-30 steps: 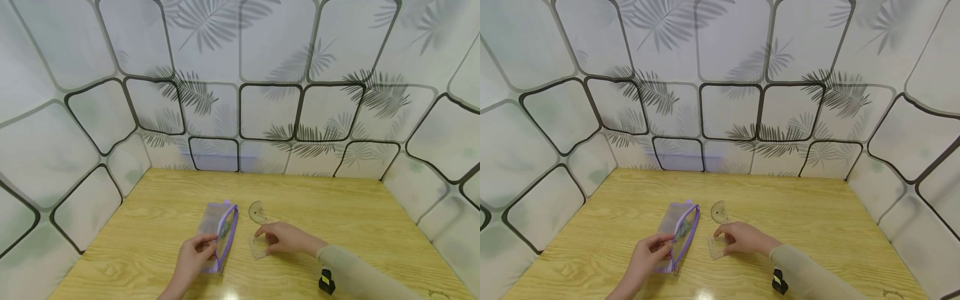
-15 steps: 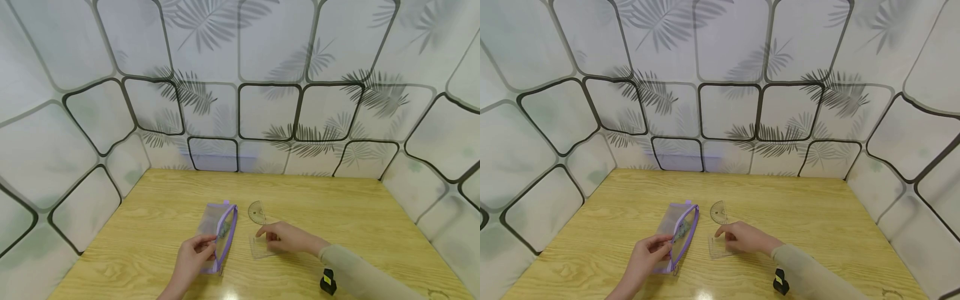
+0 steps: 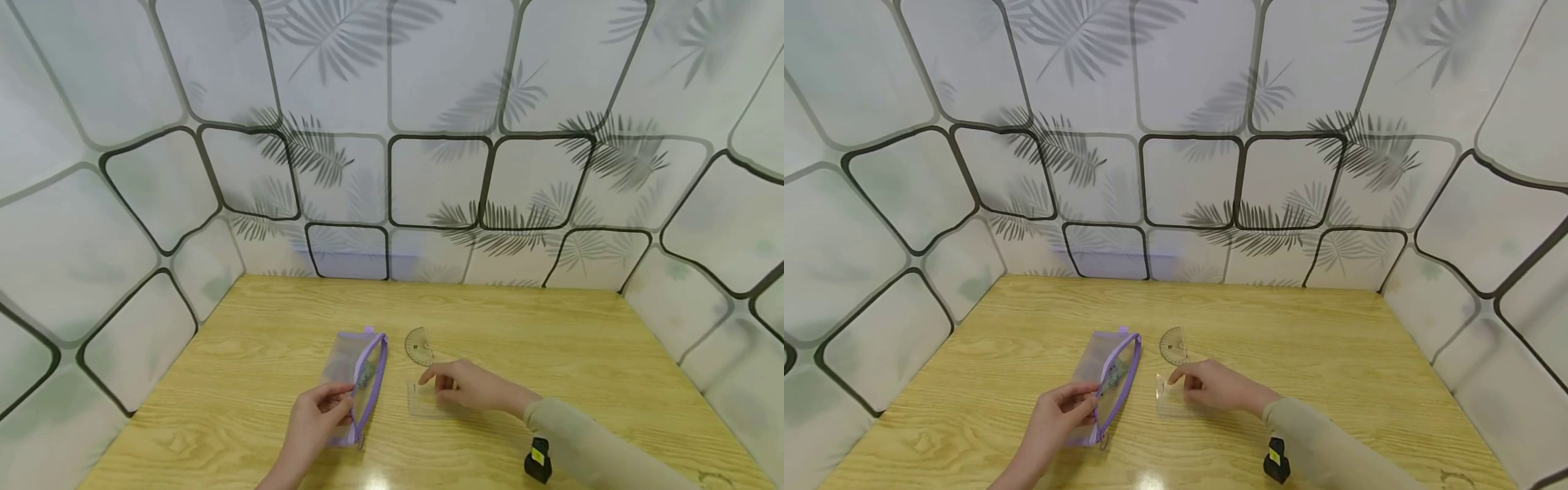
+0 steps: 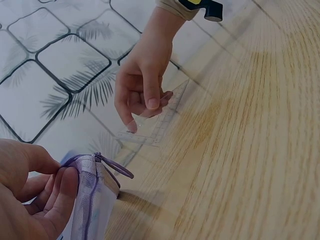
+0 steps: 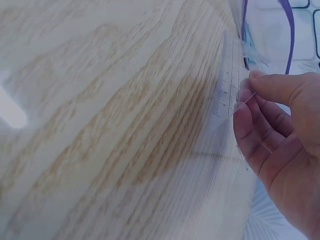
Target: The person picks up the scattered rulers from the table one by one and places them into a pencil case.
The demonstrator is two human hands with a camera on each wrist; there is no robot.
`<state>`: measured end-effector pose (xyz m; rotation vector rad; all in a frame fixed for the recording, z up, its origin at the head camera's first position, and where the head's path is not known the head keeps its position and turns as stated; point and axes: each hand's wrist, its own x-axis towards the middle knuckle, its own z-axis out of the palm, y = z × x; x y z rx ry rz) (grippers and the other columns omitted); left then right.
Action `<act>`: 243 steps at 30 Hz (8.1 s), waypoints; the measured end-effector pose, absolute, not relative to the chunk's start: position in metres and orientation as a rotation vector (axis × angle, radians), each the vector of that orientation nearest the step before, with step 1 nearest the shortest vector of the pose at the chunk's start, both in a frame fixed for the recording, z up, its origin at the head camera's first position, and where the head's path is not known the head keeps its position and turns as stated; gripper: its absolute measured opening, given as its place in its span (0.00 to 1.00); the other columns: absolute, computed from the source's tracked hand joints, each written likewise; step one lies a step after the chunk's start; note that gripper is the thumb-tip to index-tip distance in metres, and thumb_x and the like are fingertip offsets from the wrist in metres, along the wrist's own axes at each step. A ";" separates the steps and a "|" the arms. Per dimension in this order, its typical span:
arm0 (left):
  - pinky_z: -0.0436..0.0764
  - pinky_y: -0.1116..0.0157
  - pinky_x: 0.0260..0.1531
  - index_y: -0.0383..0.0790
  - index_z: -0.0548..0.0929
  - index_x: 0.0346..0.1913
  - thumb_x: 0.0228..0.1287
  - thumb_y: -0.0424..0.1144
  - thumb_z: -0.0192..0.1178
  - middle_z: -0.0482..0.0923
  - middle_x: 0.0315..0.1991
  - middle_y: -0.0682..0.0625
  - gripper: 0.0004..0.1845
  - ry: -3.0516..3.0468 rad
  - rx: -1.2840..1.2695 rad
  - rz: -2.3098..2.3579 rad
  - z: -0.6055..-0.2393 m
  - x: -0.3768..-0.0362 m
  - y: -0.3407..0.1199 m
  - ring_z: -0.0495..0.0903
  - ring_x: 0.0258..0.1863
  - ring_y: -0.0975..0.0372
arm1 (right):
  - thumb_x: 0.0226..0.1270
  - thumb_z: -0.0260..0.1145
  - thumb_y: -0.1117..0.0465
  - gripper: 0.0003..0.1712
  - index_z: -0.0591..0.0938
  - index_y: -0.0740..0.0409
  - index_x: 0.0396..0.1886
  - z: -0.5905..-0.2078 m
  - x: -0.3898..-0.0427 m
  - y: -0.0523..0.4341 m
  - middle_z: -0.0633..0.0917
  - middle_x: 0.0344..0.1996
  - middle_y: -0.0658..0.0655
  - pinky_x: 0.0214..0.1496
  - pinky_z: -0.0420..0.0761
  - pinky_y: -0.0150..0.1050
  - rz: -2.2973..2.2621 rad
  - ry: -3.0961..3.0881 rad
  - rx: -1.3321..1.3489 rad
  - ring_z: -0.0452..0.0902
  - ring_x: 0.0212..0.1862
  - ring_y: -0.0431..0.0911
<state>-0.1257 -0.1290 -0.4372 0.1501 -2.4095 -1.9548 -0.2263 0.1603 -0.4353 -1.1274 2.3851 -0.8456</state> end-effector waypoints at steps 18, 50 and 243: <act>0.89 0.71 0.29 0.26 0.84 0.49 0.61 0.27 0.63 0.84 0.36 0.37 0.13 -2.403 0.159 -1.944 -0.439 -0.126 -0.128 0.83 0.25 0.64 | 0.70 0.63 0.66 0.16 0.79 0.63 0.56 -0.446 -0.223 0.155 0.85 0.30 0.61 0.21 0.79 0.30 -1.187 2.299 -0.919 0.75 0.22 0.38; 0.89 0.71 0.30 0.26 0.83 0.49 0.61 0.26 0.63 0.83 0.37 0.37 0.14 -2.390 0.155 -1.961 -0.438 -0.127 -0.127 0.83 0.26 0.64 | 0.70 0.64 0.66 0.19 0.77 0.66 0.58 -0.438 -0.231 0.122 0.86 0.35 0.64 0.32 0.88 0.40 -1.324 2.198 -0.748 0.81 0.31 0.44; 0.89 0.70 0.31 0.27 0.81 0.55 0.63 0.25 0.62 0.81 0.36 0.44 0.17 -2.293 0.258 -2.088 -0.431 -0.127 -0.125 0.83 0.28 0.64 | 0.56 0.76 0.60 0.34 0.76 0.65 0.62 -0.472 -0.290 0.108 0.81 0.55 0.65 0.54 0.84 0.50 -1.466 2.709 -0.217 0.78 0.52 0.54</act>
